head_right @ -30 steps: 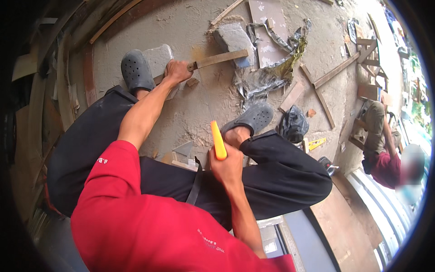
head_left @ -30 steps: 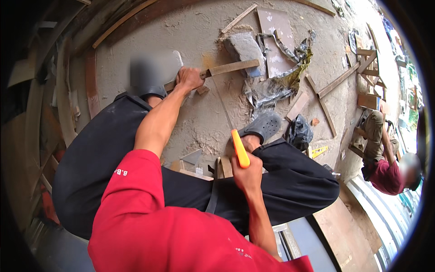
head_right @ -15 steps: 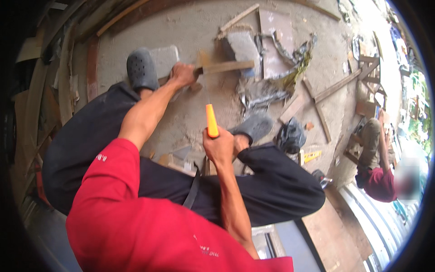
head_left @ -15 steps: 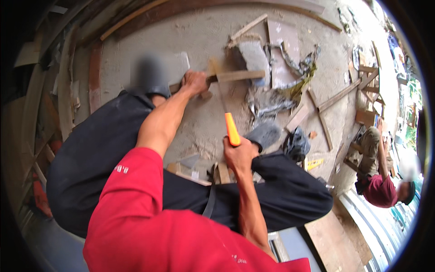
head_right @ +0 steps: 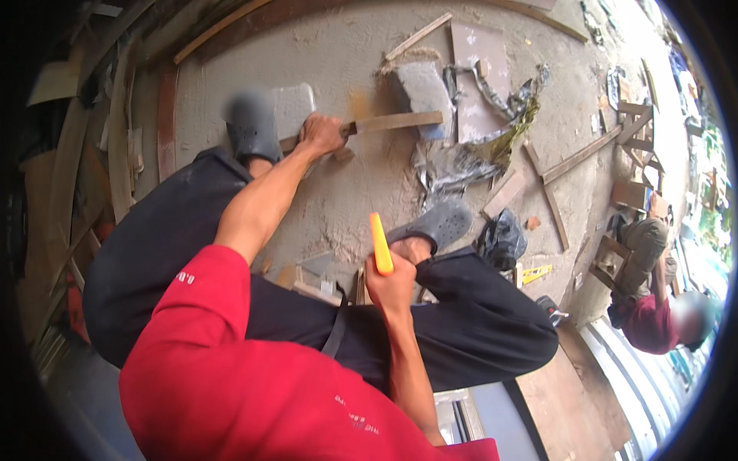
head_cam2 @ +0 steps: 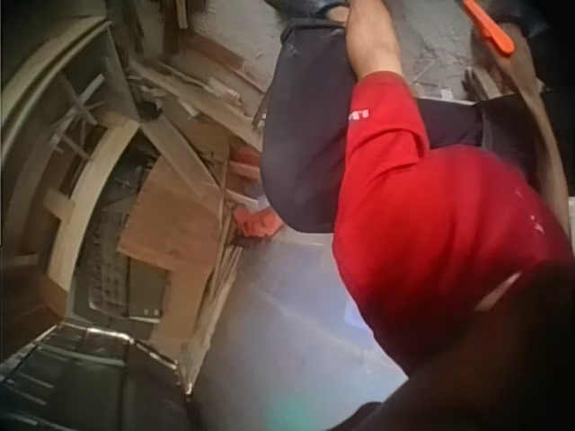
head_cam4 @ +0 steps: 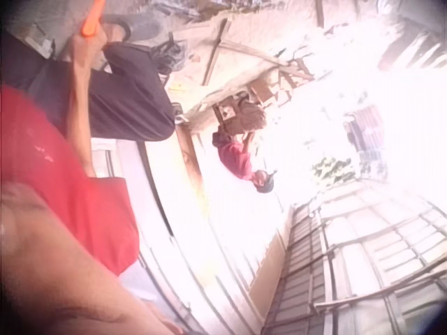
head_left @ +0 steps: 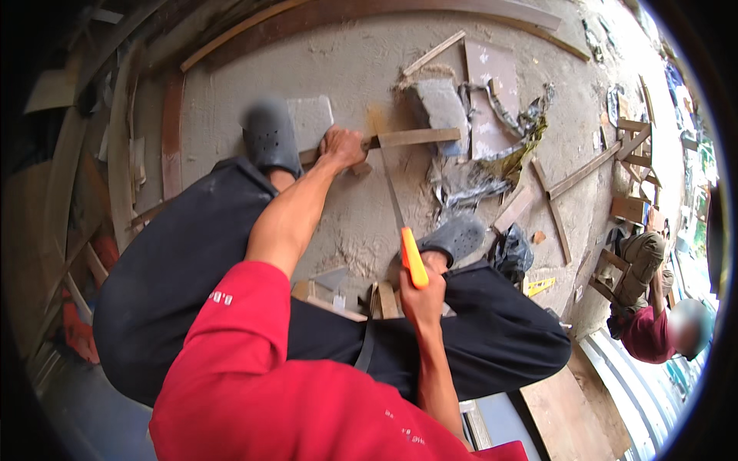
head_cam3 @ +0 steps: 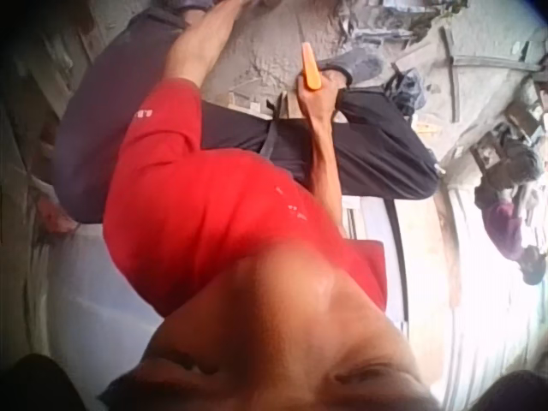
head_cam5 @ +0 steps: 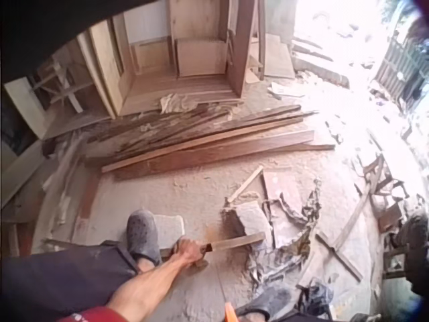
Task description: The person sits on the floor and uses a hand saw to cut a small piece of wood that is held in place by a concrete block. The person repeatedly saws the wood back and forth.
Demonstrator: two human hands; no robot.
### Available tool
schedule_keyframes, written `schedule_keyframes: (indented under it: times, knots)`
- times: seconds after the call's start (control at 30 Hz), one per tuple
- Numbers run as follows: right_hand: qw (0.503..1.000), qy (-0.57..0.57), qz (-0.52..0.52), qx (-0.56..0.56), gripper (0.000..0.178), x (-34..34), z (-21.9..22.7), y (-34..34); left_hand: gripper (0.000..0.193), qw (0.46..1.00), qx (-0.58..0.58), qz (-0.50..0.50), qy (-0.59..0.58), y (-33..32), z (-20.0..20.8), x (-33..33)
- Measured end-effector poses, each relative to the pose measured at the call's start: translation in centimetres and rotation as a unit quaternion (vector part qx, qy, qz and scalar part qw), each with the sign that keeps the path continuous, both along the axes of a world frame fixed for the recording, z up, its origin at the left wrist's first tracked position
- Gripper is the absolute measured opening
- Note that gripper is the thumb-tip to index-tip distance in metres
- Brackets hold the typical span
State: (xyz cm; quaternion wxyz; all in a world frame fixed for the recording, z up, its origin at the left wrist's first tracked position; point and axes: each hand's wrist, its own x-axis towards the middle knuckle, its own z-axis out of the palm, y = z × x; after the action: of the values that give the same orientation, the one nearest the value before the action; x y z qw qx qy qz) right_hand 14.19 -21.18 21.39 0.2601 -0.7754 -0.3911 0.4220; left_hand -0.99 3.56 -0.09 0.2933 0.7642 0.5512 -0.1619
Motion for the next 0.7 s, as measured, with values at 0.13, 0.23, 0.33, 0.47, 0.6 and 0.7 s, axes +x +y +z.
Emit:
schedule_keyframes:
  times: [0.13, 0.23, 0.33, 0.47, 0.6, 0.7]
  knots:
    - [0.996, -0.065, 0.051, -0.021, 0.019, -1.7, -5.8, 0.2, 0.026, 0.997, 0.062, 0.018, -0.049, -1.4, -3.2, -1.4]
    - [0.999, 0.032, -0.005, 0.015, 0.021, -1.3, -1.8, -4.8, 0.023, 0.996, 0.078, -0.013, -0.044, -2.3, -4.1, -1.5]
    - [0.997, -0.054, 0.044, 0.025, 0.016, -1.5, -5.9, -1.9, 0.023, 0.994, 0.092, -0.005, -0.067, -2.7, -3.9, -1.1]
    - [0.995, -0.045, 0.052, 0.078, 0.014, -0.2, -2.1, -1.6, 0.024, 0.993, 0.108, 0.000, -0.037, -2.2, -4.4, -1.1]
    - [0.999, -0.027, 0.013, 0.037, 0.013, 1.0, -3.4, -2.9, 0.026, 0.996, 0.072, -0.003, -0.050, -2.5, -1.4, 1.2]
    - [1.000, -0.021, 0.014, 0.001, 0.013, 1.3, -3.8, -1.2, 0.027, 0.995, 0.086, 0.021, -0.046, -2.0, -2.0, 1.2]
